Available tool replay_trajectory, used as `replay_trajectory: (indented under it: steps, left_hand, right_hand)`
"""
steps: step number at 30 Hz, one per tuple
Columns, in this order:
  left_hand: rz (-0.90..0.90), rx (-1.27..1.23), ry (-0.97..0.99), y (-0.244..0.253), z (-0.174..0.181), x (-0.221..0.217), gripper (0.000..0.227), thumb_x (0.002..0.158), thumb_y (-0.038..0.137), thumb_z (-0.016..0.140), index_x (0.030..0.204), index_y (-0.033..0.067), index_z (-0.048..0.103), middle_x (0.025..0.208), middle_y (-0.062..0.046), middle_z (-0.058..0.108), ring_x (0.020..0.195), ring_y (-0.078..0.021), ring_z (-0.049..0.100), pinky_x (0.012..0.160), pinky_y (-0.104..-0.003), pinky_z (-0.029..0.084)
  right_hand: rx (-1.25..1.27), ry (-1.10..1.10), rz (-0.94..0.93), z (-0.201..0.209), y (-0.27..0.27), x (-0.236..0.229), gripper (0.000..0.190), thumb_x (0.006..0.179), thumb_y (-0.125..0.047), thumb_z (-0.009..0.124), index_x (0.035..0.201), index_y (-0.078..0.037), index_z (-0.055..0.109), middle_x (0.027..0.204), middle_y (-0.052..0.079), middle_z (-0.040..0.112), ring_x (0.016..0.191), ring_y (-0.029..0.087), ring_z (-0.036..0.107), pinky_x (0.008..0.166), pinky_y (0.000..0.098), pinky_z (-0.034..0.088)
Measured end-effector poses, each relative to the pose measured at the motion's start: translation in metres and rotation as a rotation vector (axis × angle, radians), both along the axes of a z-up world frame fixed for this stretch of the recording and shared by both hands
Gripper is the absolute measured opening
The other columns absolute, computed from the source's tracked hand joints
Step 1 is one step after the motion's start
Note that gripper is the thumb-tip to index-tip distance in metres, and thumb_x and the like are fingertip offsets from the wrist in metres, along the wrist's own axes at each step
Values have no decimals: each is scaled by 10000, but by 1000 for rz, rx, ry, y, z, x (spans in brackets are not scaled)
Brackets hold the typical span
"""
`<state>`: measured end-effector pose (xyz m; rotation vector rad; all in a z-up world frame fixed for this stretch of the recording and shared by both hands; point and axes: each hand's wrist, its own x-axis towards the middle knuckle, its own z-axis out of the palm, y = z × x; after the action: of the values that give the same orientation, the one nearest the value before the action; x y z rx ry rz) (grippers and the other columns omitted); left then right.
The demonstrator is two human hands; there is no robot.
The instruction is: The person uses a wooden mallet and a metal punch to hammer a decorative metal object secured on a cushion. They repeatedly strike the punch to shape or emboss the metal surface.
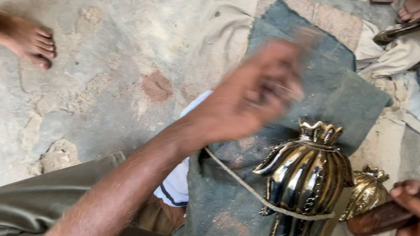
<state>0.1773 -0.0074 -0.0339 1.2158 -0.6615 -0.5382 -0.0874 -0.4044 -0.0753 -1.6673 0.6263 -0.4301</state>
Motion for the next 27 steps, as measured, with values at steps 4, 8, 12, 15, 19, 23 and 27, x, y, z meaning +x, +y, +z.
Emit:
replay_trajectory:
  steps: [4,8,12,15,19,23,27]
  left_hand:
    - [471,873,-106,85,-83,-25,248,986,89,606,1199,-9,527,951,-200,542,869,-308,576,866,-469,546]
    - [582,981,-144,117,-171,-72,623,826,428,807,1205,-33,628,1013,-208,561,899,-284,555,781,-478,522]
    - [370,964,407,110,-209,-69,558,945,424,766,1055,-111,656,947,-240,640,856,-315,580,800,-469,525]
    - [531,592,463,88,-204,-63,513,954,293,772,1191,-98,538,1016,-124,577,869,-240,511,803,-416,534]
    - [447,99,543,45,-188,-59,477,918,192,721,1352,66,570,1035,46,564,1013,-90,578,863,-264,544]
    - [144,212,576,30,-202,-32,346,1039,299,552,1306,107,660,801,-14,490,716,-112,460,658,-236,497]
    - [-189,417,328,44,-214,10,166,836,25,637,984,-41,598,794,-53,496,654,-144,473,541,-309,408]
  right_hand:
    - [81,621,-3,-55,-13,-45,607,727,135,707,1304,74,531,928,161,672,968,328,745,928,485,619]
    - [64,773,16,-102,14,-73,690,688,153,732,1349,58,562,983,175,707,997,303,721,926,449,593]
    - [141,599,-89,-120,43,-78,633,719,169,641,1331,59,526,1026,177,719,919,304,734,829,409,614]
    - [202,520,-145,-124,46,-84,521,747,187,610,1259,94,578,1006,188,697,835,263,706,734,349,587]
    - [137,520,-107,-123,52,-69,497,761,224,592,1238,88,621,984,181,691,740,204,634,613,255,471]
    - [298,450,-158,-101,72,-64,428,753,190,576,1160,64,606,914,136,684,711,199,702,610,285,596]
    - [275,546,-206,-80,96,-46,393,755,199,605,1126,68,603,891,184,696,680,257,710,586,356,608]
